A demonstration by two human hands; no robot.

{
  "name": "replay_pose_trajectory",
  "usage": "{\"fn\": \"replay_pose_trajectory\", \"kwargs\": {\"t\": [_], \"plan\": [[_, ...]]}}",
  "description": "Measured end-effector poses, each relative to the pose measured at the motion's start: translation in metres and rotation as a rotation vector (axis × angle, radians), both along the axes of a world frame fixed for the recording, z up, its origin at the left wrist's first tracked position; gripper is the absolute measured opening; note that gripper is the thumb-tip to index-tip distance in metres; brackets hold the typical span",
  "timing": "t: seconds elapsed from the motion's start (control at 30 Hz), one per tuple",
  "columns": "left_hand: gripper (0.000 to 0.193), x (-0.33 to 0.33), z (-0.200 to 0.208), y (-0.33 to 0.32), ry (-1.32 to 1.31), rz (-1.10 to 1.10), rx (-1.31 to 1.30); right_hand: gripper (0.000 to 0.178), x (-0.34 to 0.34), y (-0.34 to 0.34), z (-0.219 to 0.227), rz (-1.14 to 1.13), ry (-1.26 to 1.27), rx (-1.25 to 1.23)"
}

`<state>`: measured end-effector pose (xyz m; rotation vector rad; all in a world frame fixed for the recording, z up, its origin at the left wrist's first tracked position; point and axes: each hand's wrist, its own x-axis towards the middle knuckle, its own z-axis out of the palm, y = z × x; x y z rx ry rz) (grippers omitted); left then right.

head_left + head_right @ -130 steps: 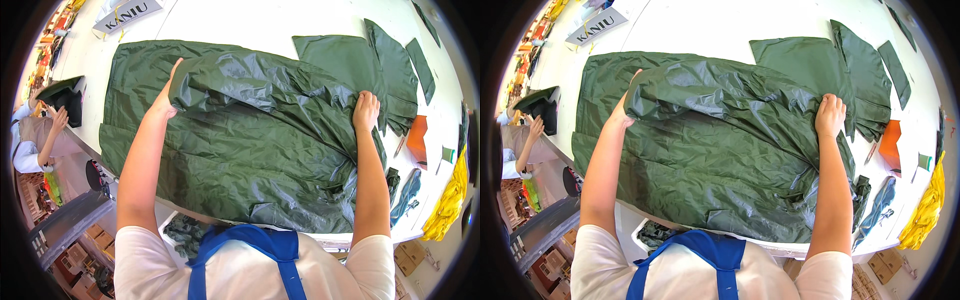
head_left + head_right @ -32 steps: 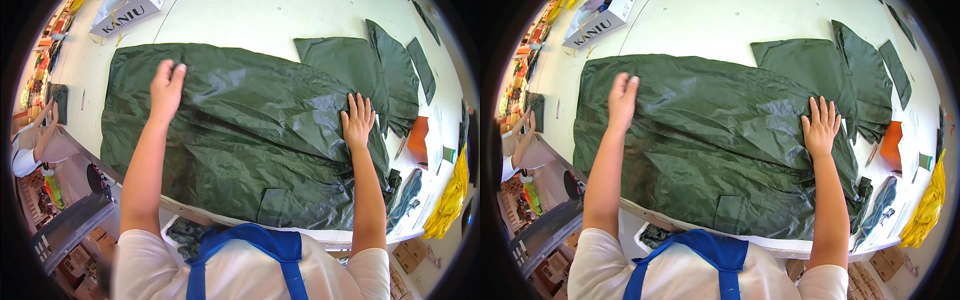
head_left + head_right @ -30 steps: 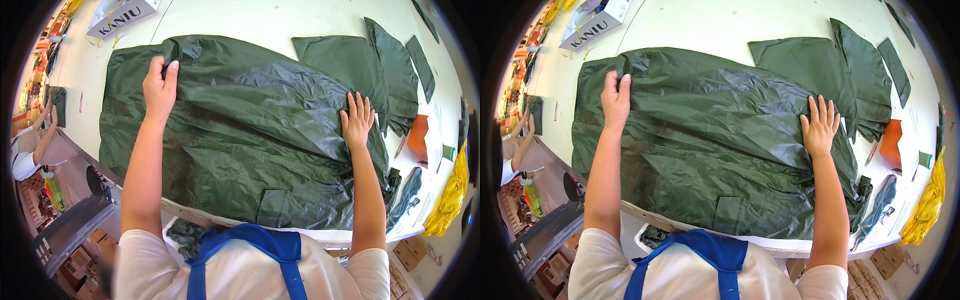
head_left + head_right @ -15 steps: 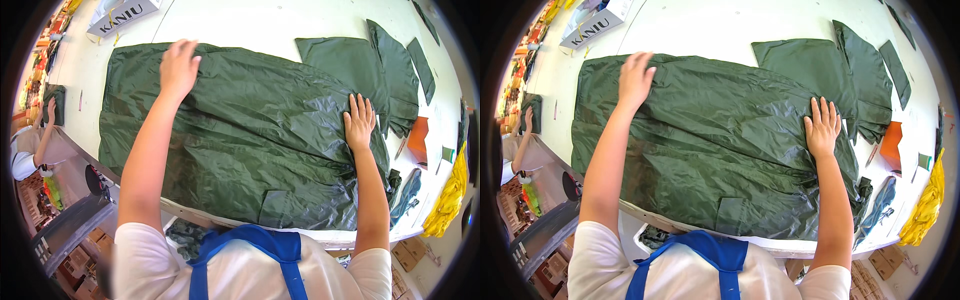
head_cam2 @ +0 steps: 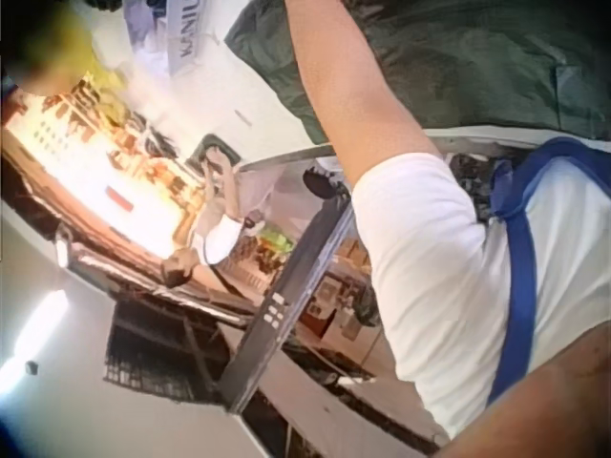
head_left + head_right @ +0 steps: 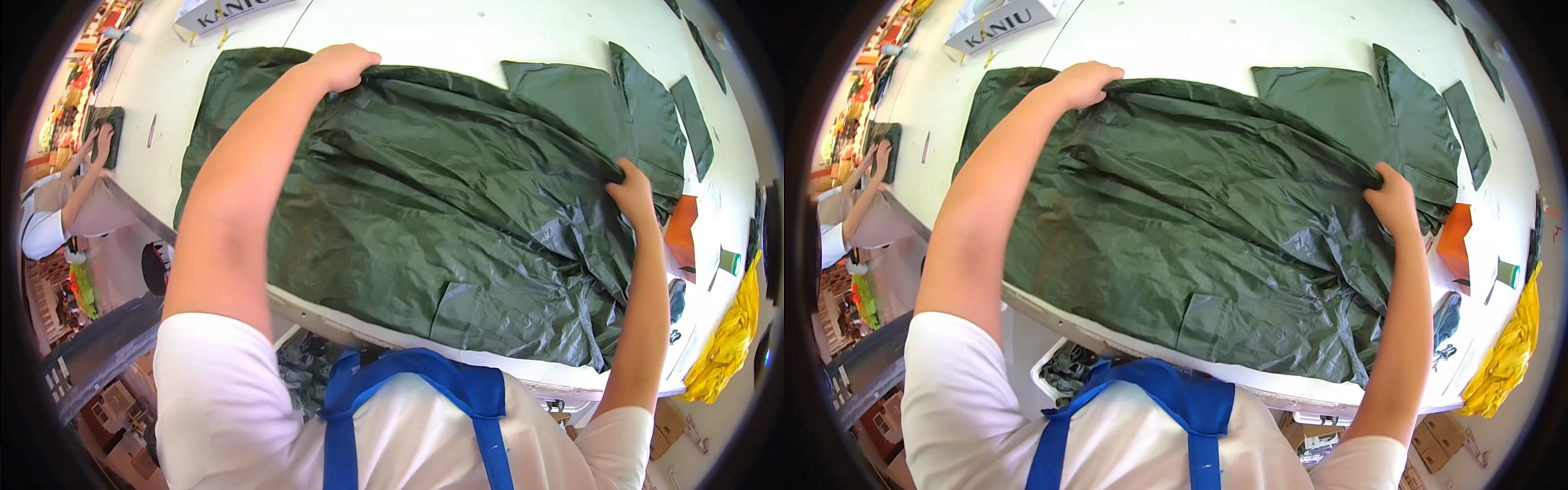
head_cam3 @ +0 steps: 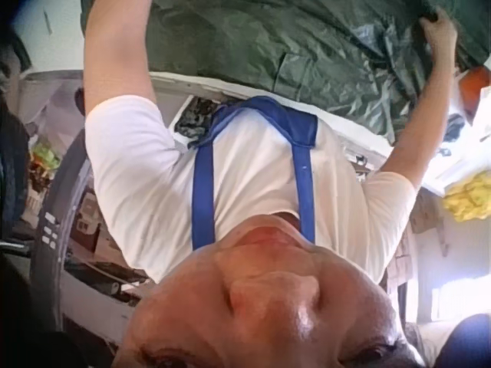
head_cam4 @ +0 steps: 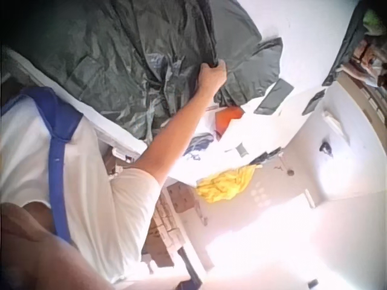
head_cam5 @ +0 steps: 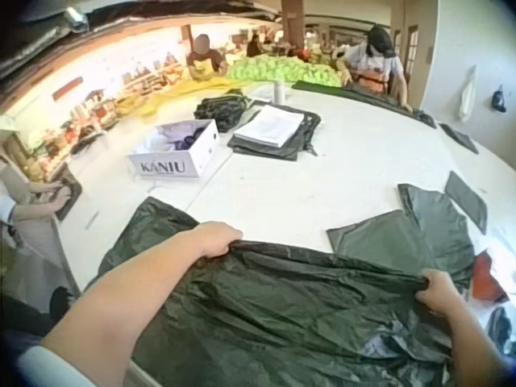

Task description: The person folds a large green waterproof garment on a white table, smoothing and aligning edges, then folds it into a compact rectangle and places it into a small green pouch. The person repeats the process with a second garment.

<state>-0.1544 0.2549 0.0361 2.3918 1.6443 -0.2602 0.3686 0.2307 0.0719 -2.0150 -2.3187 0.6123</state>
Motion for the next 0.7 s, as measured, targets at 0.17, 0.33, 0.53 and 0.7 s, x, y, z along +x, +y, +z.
{"fn": "replay_pose_trajectory", "kwargs": {"t": [0.17,0.33,0.53,0.7], "plan": [[0.012,-0.012,0.078,-0.17,-0.235,-0.213,0.576,0.024,0.029,-0.165,0.046,0.193,0.106,0.436],[0.012,0.001,0.045,-0.333,-0.233,-0.103,0.144,0.026,0.016,-0.283,0.026,0.41,0.089,0.36],[0.05,0.084,0.047,-0.326,-0.393,0.024,0.317,0.027,0.03,-0.302,-0.006,0.437,0.015,0.154],[0.071,0.096,-0.04,-0.355,-0.147,0.101,0.255,0.041,0.089,-0.262,0.008,0.12,0.42,0.153]]}}
